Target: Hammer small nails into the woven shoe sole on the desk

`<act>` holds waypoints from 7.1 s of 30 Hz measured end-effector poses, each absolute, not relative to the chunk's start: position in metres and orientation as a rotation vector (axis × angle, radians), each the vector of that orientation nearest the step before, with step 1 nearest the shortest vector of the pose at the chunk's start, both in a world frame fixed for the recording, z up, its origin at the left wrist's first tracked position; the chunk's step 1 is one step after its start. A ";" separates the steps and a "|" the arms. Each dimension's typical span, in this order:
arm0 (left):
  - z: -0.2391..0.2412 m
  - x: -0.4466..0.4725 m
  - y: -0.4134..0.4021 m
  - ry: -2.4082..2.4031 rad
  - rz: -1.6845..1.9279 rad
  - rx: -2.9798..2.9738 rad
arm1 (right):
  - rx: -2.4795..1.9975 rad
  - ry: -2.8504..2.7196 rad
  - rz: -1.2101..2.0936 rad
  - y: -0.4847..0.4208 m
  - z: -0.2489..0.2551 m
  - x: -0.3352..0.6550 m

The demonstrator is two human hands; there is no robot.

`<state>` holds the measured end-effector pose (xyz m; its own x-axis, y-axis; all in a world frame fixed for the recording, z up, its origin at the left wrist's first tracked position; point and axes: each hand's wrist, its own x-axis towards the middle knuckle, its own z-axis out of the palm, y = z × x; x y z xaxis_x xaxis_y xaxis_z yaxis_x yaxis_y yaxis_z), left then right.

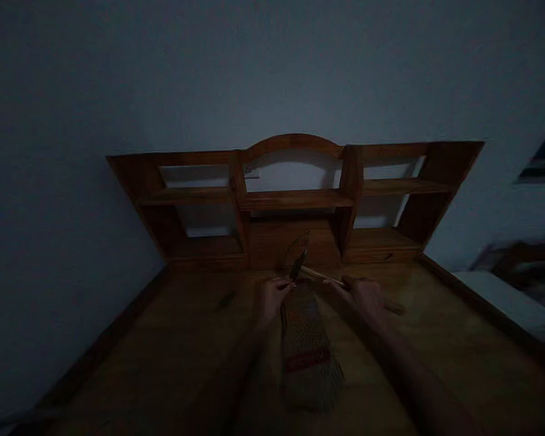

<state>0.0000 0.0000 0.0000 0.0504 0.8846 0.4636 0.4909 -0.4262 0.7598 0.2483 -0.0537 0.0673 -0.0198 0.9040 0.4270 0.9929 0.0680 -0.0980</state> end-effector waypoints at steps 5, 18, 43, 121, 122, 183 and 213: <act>0.000 0.000 0.000 1.365 1.325 1.934 | -1.889 -1.939 -0.246 -0.053 0.065 0.249; 0.003 0.001 -0.001 1.422 1.295 1.898 | -1.944 -1.990 -0.278 -0.055 0.072 0.245; 0.000 0.001 0.000 1.423 1.283 1.859 | -1.851 -1.975 -0.412 -0.058 0.070 0.241; -0.001 0.000 -0.001 1.492 1.215 1.908 | -1.945 -1.991 -0.354 -0.060 0.068 0.233; -0.001 0.000 0.000 1.486 1.212 1.903 | -1.942 -1.992 -0.355 -0.060 0.068 0.233; 0.032 -0.004 -0.033 1.410 0.916 2.696 | -2.070 -1.747 -0.380 -0.054 0.072 0.252; 0.032 0.003 -0.034 1.408 1.148 2.572 | -2.157 -1.760 -0.392 -0.047 0.060 0.258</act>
<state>0.0029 -0.0337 0.0323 0.3345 0.7278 0.5987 0.7329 -0.6003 0.3202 0.2578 -0.0473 0.0605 0.1992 0.8895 0.4112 0.9799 -0.1829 -0.0790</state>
